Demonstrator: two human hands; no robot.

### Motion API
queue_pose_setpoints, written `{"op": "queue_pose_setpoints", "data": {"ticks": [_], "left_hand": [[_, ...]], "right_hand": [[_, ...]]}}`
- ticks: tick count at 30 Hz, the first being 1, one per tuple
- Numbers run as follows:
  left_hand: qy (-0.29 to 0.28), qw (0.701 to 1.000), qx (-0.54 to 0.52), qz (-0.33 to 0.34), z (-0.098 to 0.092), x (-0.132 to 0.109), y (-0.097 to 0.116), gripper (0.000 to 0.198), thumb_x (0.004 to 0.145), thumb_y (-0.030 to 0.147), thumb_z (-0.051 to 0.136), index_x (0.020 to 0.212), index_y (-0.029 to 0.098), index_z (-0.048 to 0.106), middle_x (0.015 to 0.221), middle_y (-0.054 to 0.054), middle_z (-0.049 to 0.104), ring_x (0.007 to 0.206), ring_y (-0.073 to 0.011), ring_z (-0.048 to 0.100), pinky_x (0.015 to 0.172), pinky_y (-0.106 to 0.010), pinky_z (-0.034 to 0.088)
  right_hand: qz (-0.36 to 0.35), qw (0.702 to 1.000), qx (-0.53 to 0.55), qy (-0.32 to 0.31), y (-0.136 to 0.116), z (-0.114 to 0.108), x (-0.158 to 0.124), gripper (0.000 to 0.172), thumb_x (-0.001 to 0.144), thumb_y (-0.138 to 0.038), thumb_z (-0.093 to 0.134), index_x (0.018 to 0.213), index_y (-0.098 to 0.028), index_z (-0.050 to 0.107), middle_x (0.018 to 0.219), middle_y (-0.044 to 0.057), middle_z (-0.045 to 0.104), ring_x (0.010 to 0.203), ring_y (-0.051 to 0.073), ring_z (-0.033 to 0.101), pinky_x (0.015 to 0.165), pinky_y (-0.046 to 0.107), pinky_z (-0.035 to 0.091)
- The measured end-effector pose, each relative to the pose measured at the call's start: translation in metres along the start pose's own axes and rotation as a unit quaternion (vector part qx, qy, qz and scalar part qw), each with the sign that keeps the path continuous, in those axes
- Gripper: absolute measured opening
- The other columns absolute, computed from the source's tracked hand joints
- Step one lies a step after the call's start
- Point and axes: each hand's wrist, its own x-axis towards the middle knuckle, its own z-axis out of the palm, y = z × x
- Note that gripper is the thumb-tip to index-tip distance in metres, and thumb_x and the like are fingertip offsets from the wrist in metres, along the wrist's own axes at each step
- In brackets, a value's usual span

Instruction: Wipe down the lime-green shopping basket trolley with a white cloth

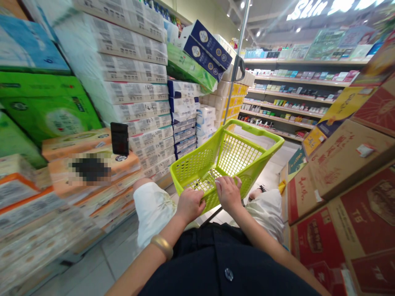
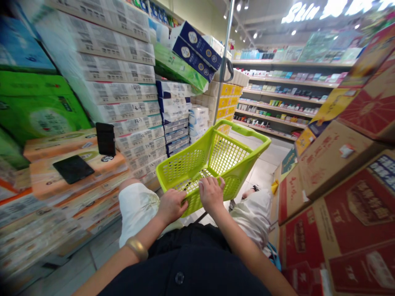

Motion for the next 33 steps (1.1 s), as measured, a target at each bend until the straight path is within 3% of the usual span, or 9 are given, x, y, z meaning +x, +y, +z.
{"op": "queue_pose_setpoints", "data": {"ticks": [3,9,14,17,23,29,33], "left_hand": [[0.003,1.0,0.004,-0.001,0.0,0.001,0.0,0.008,0.078,0.024,0.055,0.072,0.02,0.06,0.067,-0.005,0.066,0.068,-0.0202,0.061,0.069,-0.032,0.04],[0.017,1.0,-0.008,0.015,0.002,0.0,-0.002,0.014,0.082,0.027,0.052,0.072,0.019,0.059,0.067,-0.005,0.065,0.068,-0.0205,0.061,0.068,-0.033,0.04],[0.008,1.0,-0.005,0.002,0.002,-0.001,0.0,0.009,0.078,0.024,0.054,0.071,0.02,0.06,0.066,-0.005,0.065,0.068,-0.0208,0.061,0.069,-0.033,0.04],[0.013,1.0,-0.004,0.001,0.002,-0.001,0.001,0.009,0.078,0.024,0.054,0.072,0.02,0.06,0.067,-0.005,0.065,0.068,-0.0208,0.061,0.069,-0.033,0.04],[0.03,0.999,-0.012,0.018,0.003,0.0,-0.001,0.016,0.083,0.028,0.051,0.072,0.02,0.059,0.066,-0.006,0.065,0.067,-0.0204,0.061,0.068,-0.032,0.041],[0.014,1.0,-0.01,-0.002,0.002,-0.001,0.0,0.009,0.078,0.023,0.054,0.071,0.02,0.06,0.067,-0.005,0.065,0.068,-0.0207,0.061,0.069,-0.033,0.04],[0.021,1.0,-0.015,-0.001,0.003,-0.001,0.001,0.01,0.078,0.025,0.054,0.071,0.021,0.059,0.066,-0.005,0.065,0.067,-0.0199,0.06,0.069,-0.032,0.041]], "right_hand": [[0.016,1.0,-0.007,0.005,-0.004,0.002,0.0,0.019,0.097,-0.025,0.044,0.09,-0.022,0.062,0.091,0.004,0.067,0.096,0.021,0.055,0.101,0.042,0.018],[-0.075,0.996,0.027,-0.036,-0.023,0.003,-0.009,0.017,0.095,-0.024,0.046,0.091,-0.024,0.062,0.09,0.002,0.066,0.096,0.019,0.056,0.104,0.039,0.017],[0.0,1.0,-0.013,0.0,0.004,-0.002,0.002,0.019,0.096,-0.025,0.045,0.091,-0.023,0.063,0.089,0.002,0.067,0.095,0.02,0.056,0.101,0.041,0.018],[0.027,0.999,-0.017,0.007,0.002,-0.002,0.003,0.02,0.096,-0.025,0.044,0.089,-0.023,0.063,0.088,0.003,0.067,0.095,0.02,0.056,0.101,0.042,0.018],[-0.079,0.996,0.017,-0.044,-0.025,0.001,-0.009,0.017,0.095,-0.024,0.047,0.088,-0.025,0.062,0.088,0.001,0.066,0.097,0.018,0.056,0.105,0.039,0.017],[0.023,1.0,-0.019,0.007,0.006,-0.004,0.005,0.021,0.096,-0.025,0.044,0.088,-0.023,0.063,0.089,0.004,0.067,0.098,0.022,0.054,0.102,0.043,0.017],[0.001,1.0,-0.003,-0.017,-0.01,-0.001,-0.002,0.019,0.096,-0.024,0.045,0.088,-0.024,0.062,0.088,0.003,0.066,0.097,0.021,0.054,0.102,0.042,0.018]]}}
